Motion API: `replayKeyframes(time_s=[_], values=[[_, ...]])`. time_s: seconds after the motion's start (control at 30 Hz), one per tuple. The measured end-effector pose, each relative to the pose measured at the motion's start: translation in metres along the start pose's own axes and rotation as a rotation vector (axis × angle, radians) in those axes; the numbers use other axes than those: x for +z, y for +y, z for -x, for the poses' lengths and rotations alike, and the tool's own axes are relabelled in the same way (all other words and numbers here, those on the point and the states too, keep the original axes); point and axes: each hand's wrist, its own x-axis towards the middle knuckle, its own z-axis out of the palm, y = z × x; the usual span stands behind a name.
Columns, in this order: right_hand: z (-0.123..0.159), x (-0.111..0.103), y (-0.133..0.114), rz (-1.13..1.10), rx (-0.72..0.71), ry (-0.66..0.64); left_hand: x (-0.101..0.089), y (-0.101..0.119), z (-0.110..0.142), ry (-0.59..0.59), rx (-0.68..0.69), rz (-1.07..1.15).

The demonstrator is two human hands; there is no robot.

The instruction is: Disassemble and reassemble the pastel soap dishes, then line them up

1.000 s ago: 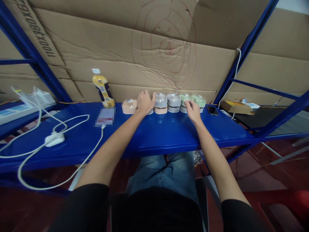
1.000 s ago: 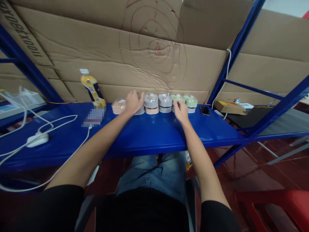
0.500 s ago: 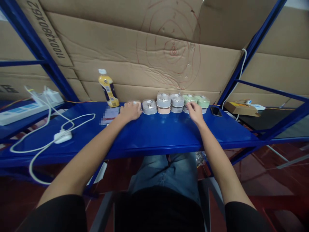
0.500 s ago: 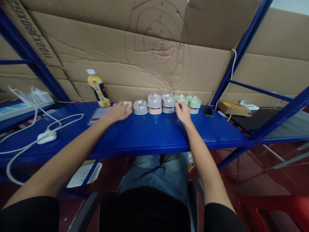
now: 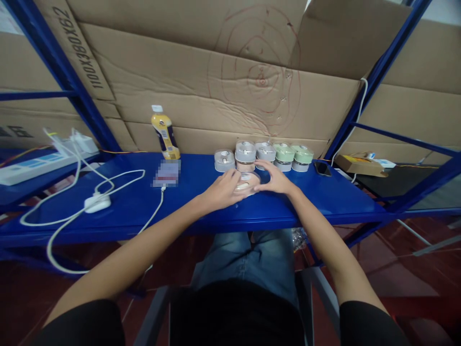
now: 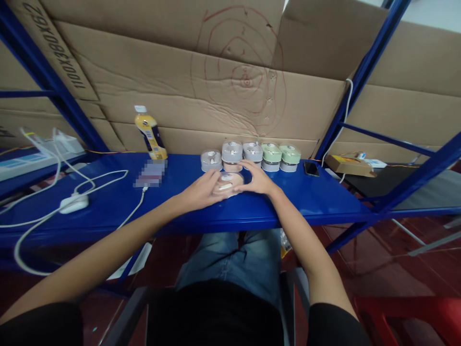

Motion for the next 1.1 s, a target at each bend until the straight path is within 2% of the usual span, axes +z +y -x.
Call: replayKeyframes(time_s=[0.07, 0.17, 0.33, 0.47, 0.63, 0.77, 0.9, 1.1], values=[[-0.001, 0.006, -0.002, 0.03, -0.028, -0.078, 0.01, -0.016, -0.016, 0.049, 0.102, 0.186], [-0.002, 0.01, -0.007, 0.063, -0.015, -0.155, 0.026, -0.033, -0.036, 0.037, 0.134, 0.4], [-0.001, 0.007, -0.012, 0.031, 0.058, -0.095, 0.041, -0.043, -0.046, 0.027, 0.077, 0.578], [0.003, -0.01, -0.004, -0.02, 0.164, 0.052, 0.038, -0.045, -0.038, 0.082, 0.123, 0.539], [0.009, -0.034, 0.01, 0.018, 0.389, 0.262, 0.034, -0.042, -0.03, 0.034, 0.137, 0.378], [0.012, -0.036, 0.02, 0.034, 0.427, 0.266, 0.033, -0.038, -0.032, 0.044, 0.161, 0.378], [0.011, -0.032, 0.026, 0.037, 0.442, 0.254, 0.025, -0.045, -0.035, 0.107, 0.044, 0.379], [0.012, -0.038, 0.031, 0.085, 0.549, 0.253, 0.008, -0.059, -0.032, 0.204, -0.1, 0.286]])
